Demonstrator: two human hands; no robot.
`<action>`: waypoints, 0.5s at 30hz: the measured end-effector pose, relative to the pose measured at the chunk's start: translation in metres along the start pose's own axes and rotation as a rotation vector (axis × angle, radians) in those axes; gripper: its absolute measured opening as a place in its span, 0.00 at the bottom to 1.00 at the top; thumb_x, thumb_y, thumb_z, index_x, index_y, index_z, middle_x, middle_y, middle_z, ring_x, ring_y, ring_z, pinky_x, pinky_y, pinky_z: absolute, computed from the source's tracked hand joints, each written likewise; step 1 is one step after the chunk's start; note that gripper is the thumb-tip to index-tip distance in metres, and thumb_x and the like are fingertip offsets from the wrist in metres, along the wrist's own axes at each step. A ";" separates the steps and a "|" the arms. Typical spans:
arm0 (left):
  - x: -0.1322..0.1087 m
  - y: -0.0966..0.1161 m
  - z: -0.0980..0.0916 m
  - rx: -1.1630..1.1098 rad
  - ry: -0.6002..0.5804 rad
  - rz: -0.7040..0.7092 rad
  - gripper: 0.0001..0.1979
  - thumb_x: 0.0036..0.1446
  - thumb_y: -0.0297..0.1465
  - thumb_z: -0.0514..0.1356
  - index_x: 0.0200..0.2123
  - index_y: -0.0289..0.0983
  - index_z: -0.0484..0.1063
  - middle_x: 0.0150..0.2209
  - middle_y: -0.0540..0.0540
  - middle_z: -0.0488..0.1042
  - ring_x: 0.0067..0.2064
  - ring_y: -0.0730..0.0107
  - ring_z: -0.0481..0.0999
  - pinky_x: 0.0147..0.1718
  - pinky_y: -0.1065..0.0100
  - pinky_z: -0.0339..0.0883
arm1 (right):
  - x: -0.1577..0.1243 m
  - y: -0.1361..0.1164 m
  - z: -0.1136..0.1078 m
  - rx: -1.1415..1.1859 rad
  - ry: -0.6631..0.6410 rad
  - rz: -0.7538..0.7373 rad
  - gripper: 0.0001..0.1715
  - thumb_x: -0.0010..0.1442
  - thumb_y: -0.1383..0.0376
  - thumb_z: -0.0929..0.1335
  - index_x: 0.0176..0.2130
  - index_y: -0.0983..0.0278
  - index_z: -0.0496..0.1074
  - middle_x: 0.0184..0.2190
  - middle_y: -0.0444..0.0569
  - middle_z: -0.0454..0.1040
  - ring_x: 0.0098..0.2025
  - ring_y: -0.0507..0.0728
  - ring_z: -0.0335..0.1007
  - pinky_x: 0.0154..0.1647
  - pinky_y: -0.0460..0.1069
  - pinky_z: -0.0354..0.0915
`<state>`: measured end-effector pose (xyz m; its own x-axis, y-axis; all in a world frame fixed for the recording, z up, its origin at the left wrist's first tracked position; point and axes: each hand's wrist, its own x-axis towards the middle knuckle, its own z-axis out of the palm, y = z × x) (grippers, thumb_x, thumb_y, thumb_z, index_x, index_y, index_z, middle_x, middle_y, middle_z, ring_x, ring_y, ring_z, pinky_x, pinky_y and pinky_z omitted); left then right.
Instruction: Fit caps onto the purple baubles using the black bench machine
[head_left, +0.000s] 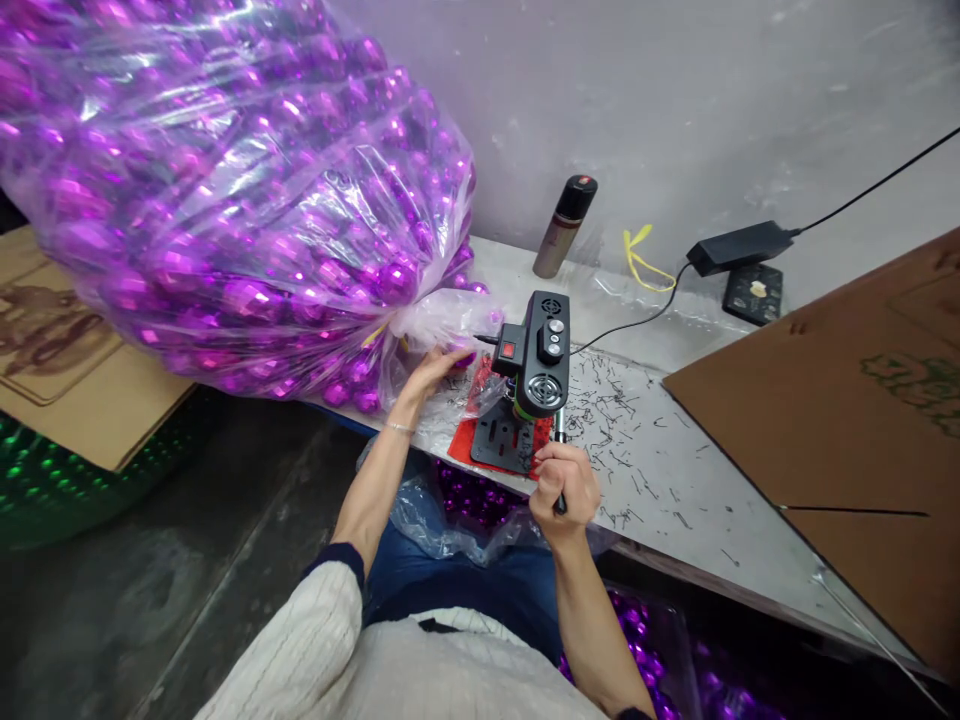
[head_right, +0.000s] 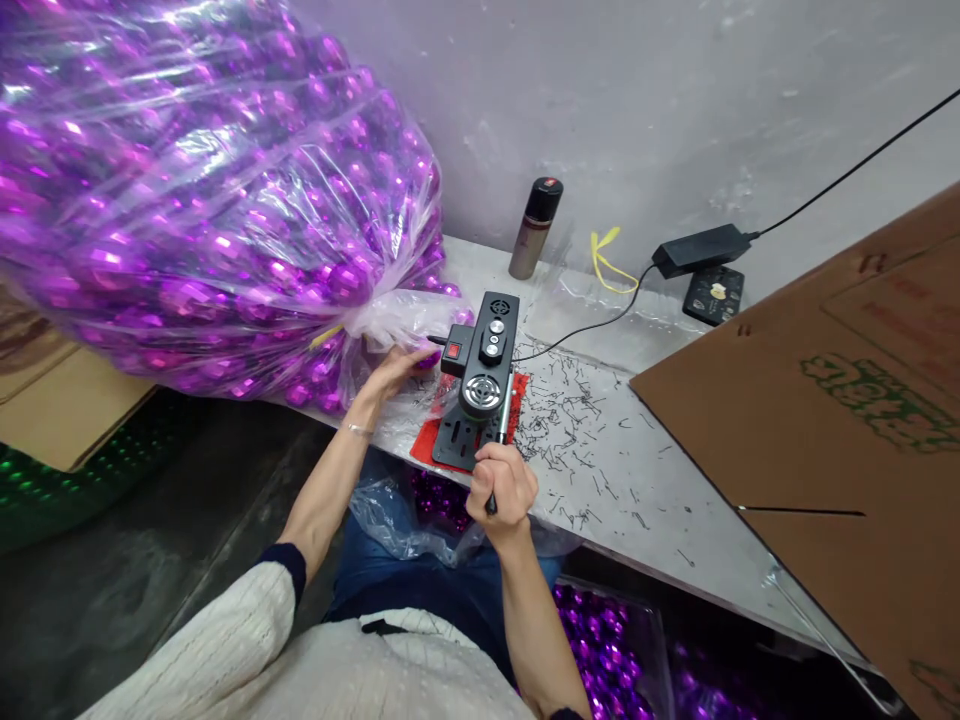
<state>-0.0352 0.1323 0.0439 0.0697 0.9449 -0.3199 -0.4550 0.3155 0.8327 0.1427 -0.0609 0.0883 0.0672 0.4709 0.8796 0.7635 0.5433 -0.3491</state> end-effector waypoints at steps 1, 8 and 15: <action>-0.013 -0.003 -0.002 -0.007 -0.014 -0.043 0.09 0.60 0.30 0.68 0.42 0.32 0.79 0.37 0.43 0.81 0.37 0.66 0.81 0.42 0.62 0.80 | 0.001 0.000 0.000 -0.001 0.002 -0.003 0.13 0.67 0.73 0.61 0.32 0.61 0.65 0.28 0.45 0.72 0.29 0.50 0.70 0.29 0.46 0.66; -0.093 -0.018 -0.010 -0.332 -0.041 -0.146 0.10 0.60 0.27 0.65 0.46 0.36 0.77 0.43 0.45 0.82 0.47 0.64 0.83 0.53 0.58 0.78 | 0.015 -0.001 -0.001 -0.005 0.050 0.010 0.13 0.67 0.72 0.62 0.30 0.60 0.64 0.26 0.43 0.72 0.27 0.50 0.69 0.27 0.46 0.63; -0.118 -0.048 -0.003 0.060 -0.163 -0.026 0.31 0.49 0.30 0.74 0.57 0.40 0.72 0.52 0.45 0.79 0.53 0.62 0.79 0.60 0.57 0.71 | 0.025 -0.002 -0.003 -0.022 0.032 -0.029 0.14 0.67 0.72 0.62 0.30 0.60 0.63 0.24 0.42 0.71 0.27 0.51 0.71 0.28 0.46 0.63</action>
<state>-0.0238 0.0055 0.0404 0.2265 0.9363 -0.2683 -0.3974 0.3404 0.8522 0.1448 -0.0520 0.1114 0.0657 0.4323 0.8993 0.7793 0.5407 -0.3168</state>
